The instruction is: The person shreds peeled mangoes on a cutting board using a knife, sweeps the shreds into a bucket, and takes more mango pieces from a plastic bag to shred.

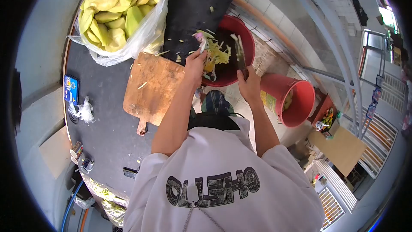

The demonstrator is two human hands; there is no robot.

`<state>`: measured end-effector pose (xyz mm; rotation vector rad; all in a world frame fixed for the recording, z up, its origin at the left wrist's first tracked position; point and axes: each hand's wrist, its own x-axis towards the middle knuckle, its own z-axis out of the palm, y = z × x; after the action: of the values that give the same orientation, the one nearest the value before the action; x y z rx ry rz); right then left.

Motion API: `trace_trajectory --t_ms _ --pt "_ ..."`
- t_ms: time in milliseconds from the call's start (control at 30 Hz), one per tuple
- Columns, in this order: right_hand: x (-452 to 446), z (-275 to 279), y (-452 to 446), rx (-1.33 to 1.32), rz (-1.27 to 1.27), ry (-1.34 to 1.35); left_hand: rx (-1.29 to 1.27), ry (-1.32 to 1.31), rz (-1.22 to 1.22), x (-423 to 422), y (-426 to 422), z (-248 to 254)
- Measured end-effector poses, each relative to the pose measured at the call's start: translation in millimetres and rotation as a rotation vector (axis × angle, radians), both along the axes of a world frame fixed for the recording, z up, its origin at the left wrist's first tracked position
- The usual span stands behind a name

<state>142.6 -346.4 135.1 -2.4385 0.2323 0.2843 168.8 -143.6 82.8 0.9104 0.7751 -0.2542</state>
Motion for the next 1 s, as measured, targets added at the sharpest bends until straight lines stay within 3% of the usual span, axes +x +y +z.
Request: trace_trajectory --t_ms 33,100,133,200,333,467,533,600,667,833,1000 --pt "4 7 4 0.002 -0.002 -0.004 -0.047 0.033 -0.018 6 1 39" --pt "8 18 11 0.271 -0.199 -0.005 -0.040 0.004 -0.069 11 -1 53" --pt "13 2 5 0.272 -0.203 -0.004 -0.035 -0.017 -0.117 10 -3 53" --pt "24 -49 -12 -0.120 0.098 -0.099 -0.021 -0.023 -0.150 10 -7 47" --pt "36 -37 -5 -0.082 0.002 -0.190 0.146 -0.041 -0.293 18 3 60" --pt "51 -71 -13 -0.108 0.086 -0.087 0.128 -0.068 -0.221 23 5 48" --pt "44 -67 -10 -0.171 0.058 -0.077 -0.004 0.026 -0.179 18 12 57" --pt "39 -61 -9 -0.167 0.066 -0.072 0.040 0.000 -0.154 4 22 52" --pt "41 -51 -2 -0.218 0.125 -0.053 -0.281 -0.122 0.091 -4 39 68" --pt "24 -58 5 -0.150 0.188 -0.044 -0.239 -0.066 0.112 -58 95 85" --pt "-4 -54 18 -0.174 0.203 0.018 -0.327 -0.202 0.338 -109 139 96"
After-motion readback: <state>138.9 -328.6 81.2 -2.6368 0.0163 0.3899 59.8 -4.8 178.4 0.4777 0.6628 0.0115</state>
